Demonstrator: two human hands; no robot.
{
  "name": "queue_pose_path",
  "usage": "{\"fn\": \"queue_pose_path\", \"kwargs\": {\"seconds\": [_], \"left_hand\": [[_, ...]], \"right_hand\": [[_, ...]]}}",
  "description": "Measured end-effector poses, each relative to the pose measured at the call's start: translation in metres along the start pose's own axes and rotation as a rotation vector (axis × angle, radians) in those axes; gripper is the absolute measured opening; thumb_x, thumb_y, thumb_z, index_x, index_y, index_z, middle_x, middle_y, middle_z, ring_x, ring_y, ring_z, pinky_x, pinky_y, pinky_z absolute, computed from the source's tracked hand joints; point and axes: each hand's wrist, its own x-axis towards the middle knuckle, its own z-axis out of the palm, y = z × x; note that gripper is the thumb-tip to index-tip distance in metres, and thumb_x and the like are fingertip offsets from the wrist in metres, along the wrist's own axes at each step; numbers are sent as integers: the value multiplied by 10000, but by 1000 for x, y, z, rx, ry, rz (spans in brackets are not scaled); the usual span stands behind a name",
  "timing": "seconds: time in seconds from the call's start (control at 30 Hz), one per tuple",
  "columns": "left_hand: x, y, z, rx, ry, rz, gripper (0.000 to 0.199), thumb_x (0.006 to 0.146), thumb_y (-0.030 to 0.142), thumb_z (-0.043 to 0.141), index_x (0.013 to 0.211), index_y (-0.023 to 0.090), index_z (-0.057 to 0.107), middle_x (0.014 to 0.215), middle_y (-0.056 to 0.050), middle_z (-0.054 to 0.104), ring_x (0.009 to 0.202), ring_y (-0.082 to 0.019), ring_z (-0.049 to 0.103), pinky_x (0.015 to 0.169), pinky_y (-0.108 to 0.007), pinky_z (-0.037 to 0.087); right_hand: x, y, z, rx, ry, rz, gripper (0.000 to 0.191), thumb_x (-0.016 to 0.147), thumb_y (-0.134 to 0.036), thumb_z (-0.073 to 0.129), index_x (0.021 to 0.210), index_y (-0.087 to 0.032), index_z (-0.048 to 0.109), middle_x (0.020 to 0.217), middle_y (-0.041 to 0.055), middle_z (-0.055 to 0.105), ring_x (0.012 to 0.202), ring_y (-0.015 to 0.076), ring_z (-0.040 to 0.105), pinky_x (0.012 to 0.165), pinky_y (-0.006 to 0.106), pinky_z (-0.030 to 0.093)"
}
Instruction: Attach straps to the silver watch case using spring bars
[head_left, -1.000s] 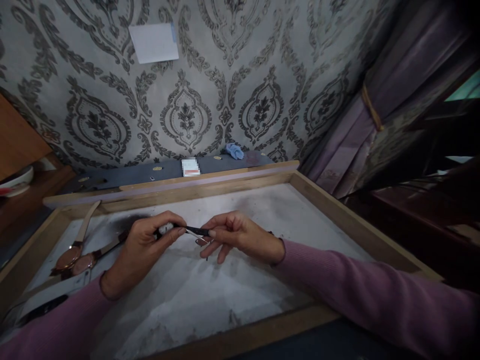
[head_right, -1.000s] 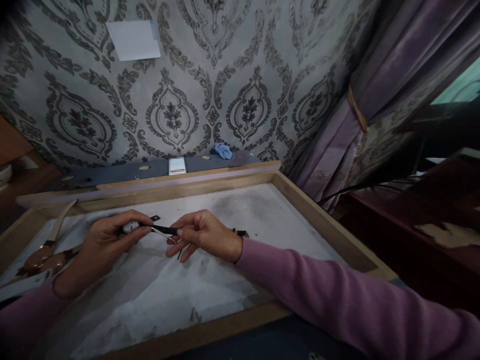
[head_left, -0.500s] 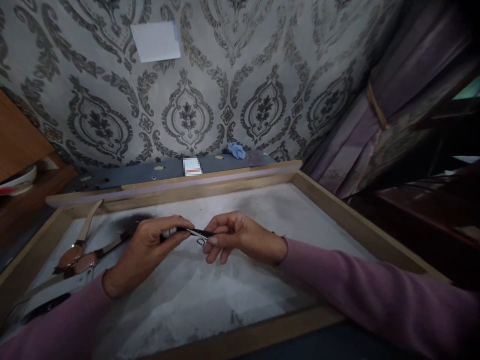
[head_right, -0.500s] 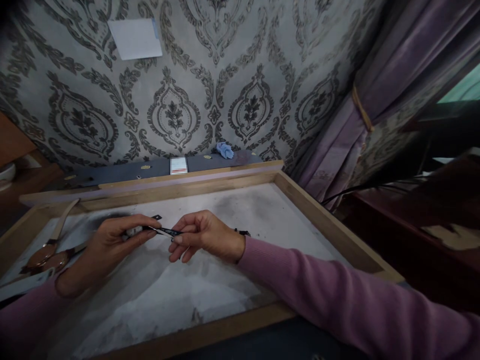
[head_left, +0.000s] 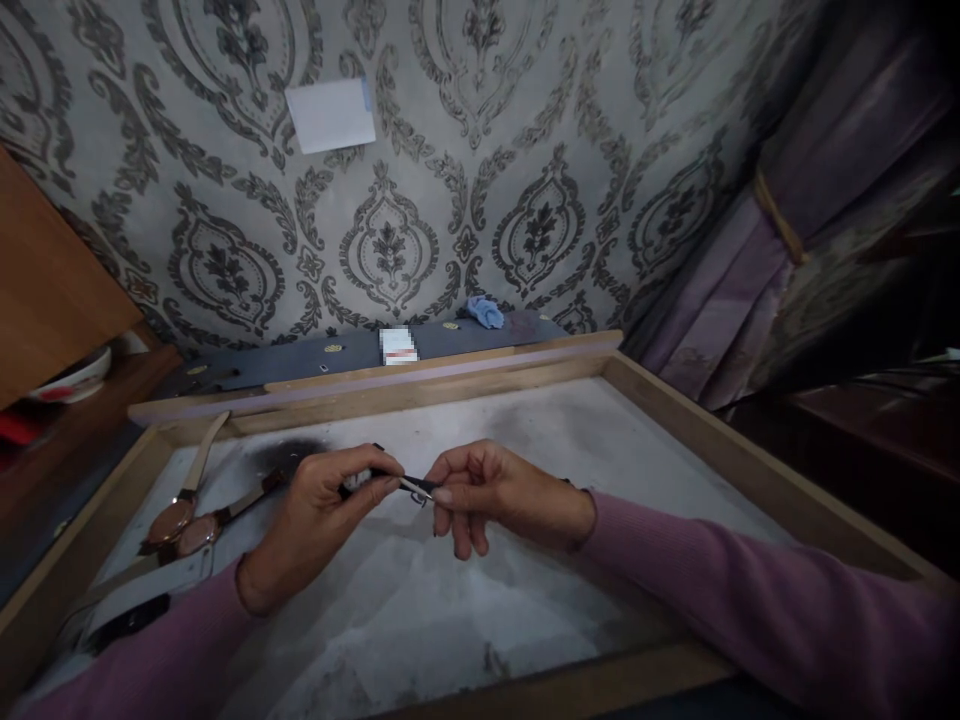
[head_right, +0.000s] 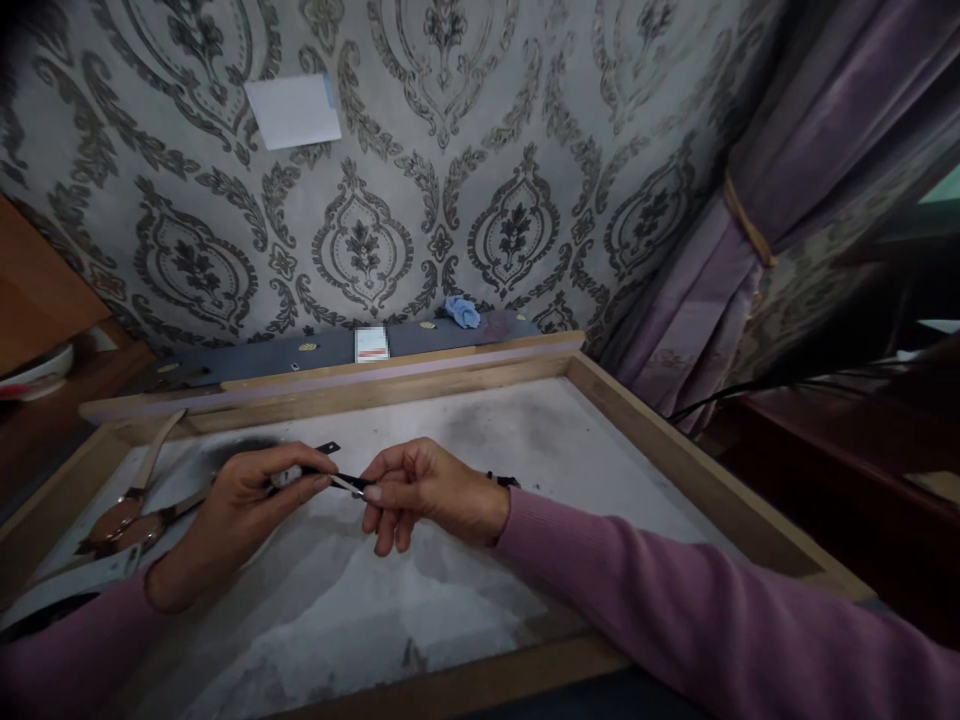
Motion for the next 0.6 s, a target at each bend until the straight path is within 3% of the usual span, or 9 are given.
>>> {"fn": "queue_pose_path", "kwargs": {"seconds": [0.23,0.6], "left_hand": [[3,-3,-3,-76,-16,-81,61,823,210,621,833,187,677,760,1,668,713,-148,589,672,-238,461],[1,-4,-3,-198,-60,-123,89,803,193,630,834,191,715,782,-33,695,745,-175,610,686,-266,481]], "right_hand": [[0,-4,-2,33,9,-12,250,714,-303,760,795,-112,622,549,-33,644,327,23,476,294,127,300],[-1,-3,-2,169,38,44,183,713,-239,758,742,-98,645,573,-19,653,344,4,470,292,91,300]]}}
